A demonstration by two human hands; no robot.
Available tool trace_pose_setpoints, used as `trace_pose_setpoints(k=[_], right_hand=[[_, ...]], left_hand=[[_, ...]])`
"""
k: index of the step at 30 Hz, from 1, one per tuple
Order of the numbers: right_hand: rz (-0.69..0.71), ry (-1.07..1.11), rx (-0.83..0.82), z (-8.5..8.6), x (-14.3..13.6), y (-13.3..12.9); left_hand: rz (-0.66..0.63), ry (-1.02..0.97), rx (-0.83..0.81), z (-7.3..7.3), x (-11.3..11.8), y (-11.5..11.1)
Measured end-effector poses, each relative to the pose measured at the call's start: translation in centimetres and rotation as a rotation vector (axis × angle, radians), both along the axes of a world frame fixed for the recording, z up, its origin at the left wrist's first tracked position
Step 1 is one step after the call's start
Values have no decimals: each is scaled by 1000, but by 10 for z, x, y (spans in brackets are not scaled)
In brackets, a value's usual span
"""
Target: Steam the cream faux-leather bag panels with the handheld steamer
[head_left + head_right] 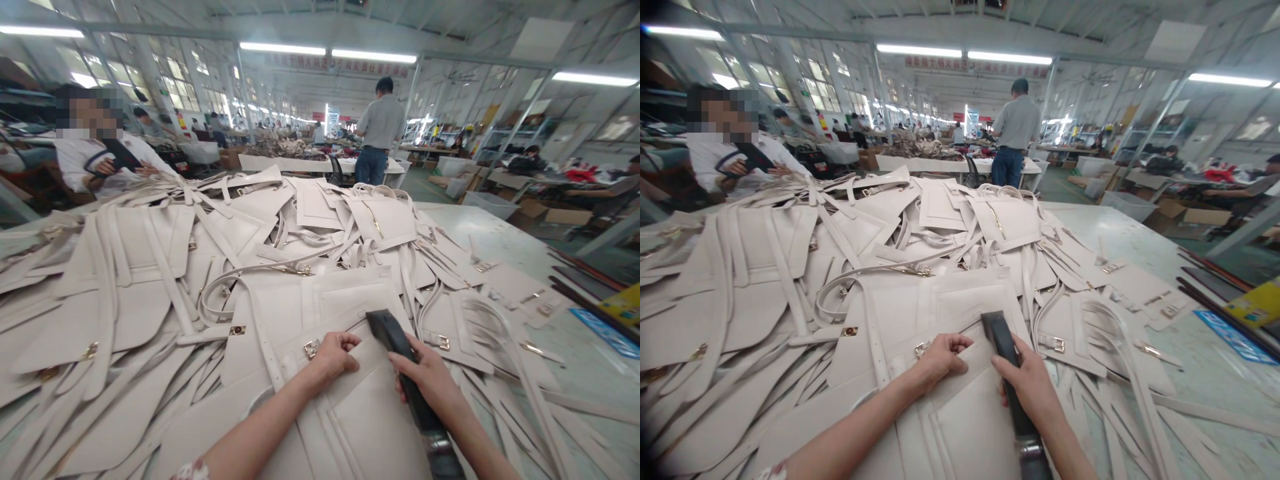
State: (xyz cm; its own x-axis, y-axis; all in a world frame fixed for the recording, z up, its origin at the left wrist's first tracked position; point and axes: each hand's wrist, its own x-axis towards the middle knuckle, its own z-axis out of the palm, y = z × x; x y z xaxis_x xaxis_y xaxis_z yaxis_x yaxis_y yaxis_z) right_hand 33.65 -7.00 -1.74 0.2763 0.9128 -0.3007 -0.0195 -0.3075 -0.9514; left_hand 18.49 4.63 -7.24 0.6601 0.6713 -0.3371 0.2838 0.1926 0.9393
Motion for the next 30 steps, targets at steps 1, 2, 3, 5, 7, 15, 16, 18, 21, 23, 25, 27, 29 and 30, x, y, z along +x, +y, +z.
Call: trace_pose_setpoints(k=[1, 2, 3, 5, 7, 15, 16, 18, 21, 23, 25, 27, 29, 30], right_hand=[[-40, -19, 10, -1, 5, 1], [-68, -25, 11, -1, 10, 0], [-83, -21, 5, 0, 17, -5], [-96, -6, -14, 1, 29, -20], [-72, 17, -43, 0, 37, -39], [13, 132, -97, -17, 36, -49], [0, 115, -77, -18, 35, -44], [-28, 85, -43, -18, 34, -37], [-15, 110, -45, -17, 31, -40], [23, 170, -82, -16, 28, -46], [13, 157, -107, -17, 27, -48], [-64, 57, -92, -19, 29, -44], [-159, -43, -60, -21, 33, -37], [-193, -66, -46, -21, 35, -35]], left_hand=[[3, 5, 5, 1, -2, 1], [1, 14, 12, 3, -2, 2], [-7, 25, 21, 5, -2, 4], [-49, 45, 38, 8, 4, 9], [-101, 54, 57, 11, 19, 14], [-135, -21, 21, -1, 78, 22], [-128, -41, 2, -3, 77, 21], [-120, -79, -37, -5, 71, 22], [-131, -122, -78, -6, 63, 23], [-137, -133, -85, -7, 62, 24], [-145, -132, -85, -7, 62, 24], [-154, -128, -82, -7, 63, 24], [-158, -128, -74, -8, 62, 25], [-158, -130, -67, -8, 61, 25]])
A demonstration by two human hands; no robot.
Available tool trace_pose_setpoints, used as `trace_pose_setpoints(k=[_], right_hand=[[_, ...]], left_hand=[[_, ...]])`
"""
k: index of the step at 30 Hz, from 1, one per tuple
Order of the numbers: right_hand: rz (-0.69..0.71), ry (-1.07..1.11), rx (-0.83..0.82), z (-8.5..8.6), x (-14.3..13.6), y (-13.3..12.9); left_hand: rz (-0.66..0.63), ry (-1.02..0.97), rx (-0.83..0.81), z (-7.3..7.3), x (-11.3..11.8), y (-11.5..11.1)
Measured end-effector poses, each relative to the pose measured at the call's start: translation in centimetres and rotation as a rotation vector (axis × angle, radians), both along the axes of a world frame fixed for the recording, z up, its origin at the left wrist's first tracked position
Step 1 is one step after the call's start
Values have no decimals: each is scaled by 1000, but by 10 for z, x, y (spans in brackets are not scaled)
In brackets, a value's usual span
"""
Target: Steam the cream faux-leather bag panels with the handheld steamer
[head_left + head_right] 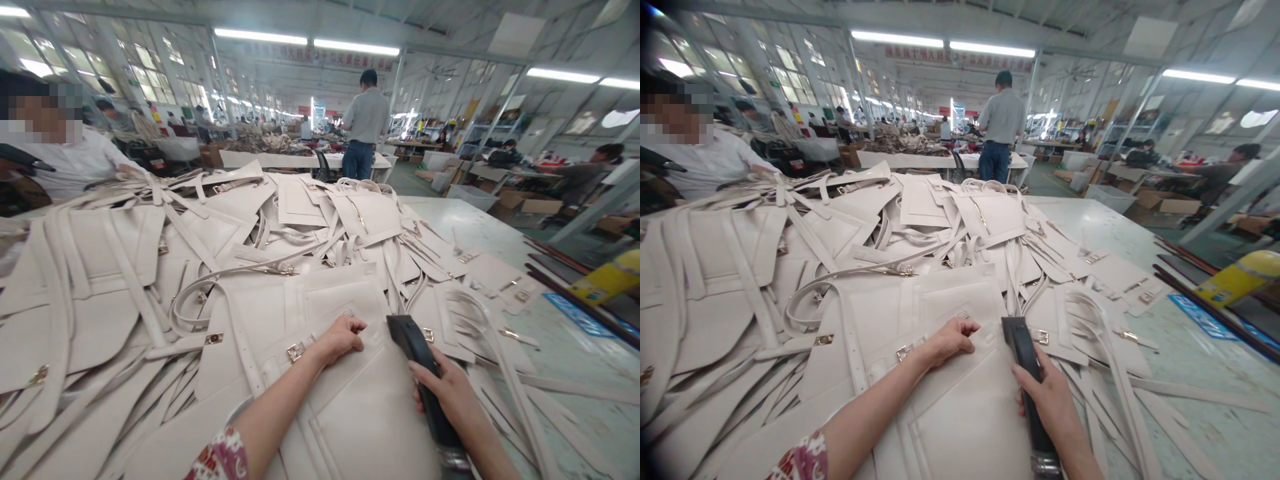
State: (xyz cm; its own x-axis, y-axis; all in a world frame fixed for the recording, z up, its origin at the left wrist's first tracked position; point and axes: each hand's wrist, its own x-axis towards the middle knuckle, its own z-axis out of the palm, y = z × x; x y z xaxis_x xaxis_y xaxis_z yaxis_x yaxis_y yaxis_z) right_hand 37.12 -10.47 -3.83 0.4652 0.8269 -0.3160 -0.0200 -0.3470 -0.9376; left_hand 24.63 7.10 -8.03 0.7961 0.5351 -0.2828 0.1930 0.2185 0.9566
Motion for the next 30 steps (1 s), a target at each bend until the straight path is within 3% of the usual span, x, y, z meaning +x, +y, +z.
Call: trace_pose_setpoints(k=[3, 8, 16, 22, 26, 28, 30], right_hand=[[-26, -10, 7, 2, 5, -3], [123, 121, -6, 5, 7, -13], [151, 157, -20, -1, 19, 36], [206, 175, -74, 3, 28, 15], [170, 107, -18, 0, 23, 31], [141, 66, 15, -2, 18, 39], [105, 32, 43, -1, 13, 37]], left_hand=[[11, -5, 33, -3, -1, 0], [15, -33, 99, -7, 0, -6], [39, 8, 180, -8, 0, -11], [43, 54, 253, -11, 4, -9], [-22, 70, 261, -1, -4, -16], [-57, 109, 285, 10, -19, -23], [-62, 193, 414, 23, -40, -32]])
